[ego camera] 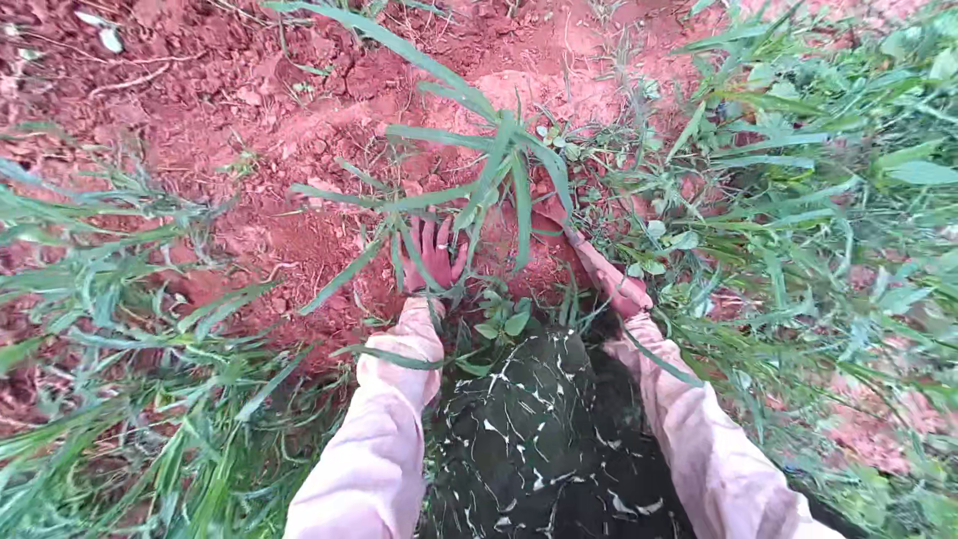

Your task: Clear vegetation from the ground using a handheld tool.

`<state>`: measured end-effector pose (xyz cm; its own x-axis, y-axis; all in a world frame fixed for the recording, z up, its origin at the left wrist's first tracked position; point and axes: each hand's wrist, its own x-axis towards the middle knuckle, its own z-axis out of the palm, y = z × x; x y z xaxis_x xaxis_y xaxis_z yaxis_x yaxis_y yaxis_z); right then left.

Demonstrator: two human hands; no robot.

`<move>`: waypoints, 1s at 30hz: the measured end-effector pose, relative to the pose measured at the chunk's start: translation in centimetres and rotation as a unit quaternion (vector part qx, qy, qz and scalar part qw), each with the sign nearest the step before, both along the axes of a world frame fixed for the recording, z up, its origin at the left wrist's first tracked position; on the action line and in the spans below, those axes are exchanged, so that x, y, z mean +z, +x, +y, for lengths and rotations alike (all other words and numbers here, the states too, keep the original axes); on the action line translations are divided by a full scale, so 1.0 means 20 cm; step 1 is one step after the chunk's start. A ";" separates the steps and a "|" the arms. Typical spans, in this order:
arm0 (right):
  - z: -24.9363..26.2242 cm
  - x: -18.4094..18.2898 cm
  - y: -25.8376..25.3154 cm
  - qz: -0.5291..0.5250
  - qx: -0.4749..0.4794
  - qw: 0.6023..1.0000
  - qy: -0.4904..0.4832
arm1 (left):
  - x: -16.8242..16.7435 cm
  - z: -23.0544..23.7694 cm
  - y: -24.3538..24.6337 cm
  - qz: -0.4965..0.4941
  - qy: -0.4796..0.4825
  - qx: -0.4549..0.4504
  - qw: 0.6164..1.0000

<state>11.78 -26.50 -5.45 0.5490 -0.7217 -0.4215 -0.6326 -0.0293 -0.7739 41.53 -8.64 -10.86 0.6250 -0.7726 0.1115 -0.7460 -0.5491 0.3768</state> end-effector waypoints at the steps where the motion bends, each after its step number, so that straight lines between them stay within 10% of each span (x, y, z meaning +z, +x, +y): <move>1: 0.00 -0.01 -0.01 -0.023 0.011 1.000 0.000 | 0.00 0.00 0.00 -0.014 0.007 0.003 1.000; 13: 0.03 -0.08 -0.01 0.016 0.026 1.000 -0.005 | 0.00 0.03 0.05 -0.030 0.070 0.001 0.997; 18: -0.10 0.46 0.06 0.183 0.001 0.982 0.048 | 0.48 -0.22 0.00 0.024 0.197 -0.080 0.977; 22: -0.21 0.63 -0.03 0.228 0.086 0.970 0.014 | 0.52 -0.57 -0.12 0.066 0.263 -0.209 0.940; 30: 0.33 0.54 -0.84 0.064 -0.020 0.998 -0.009 | 0.50 -0.68 -0.25 0.136 0.331 -0.026 0.933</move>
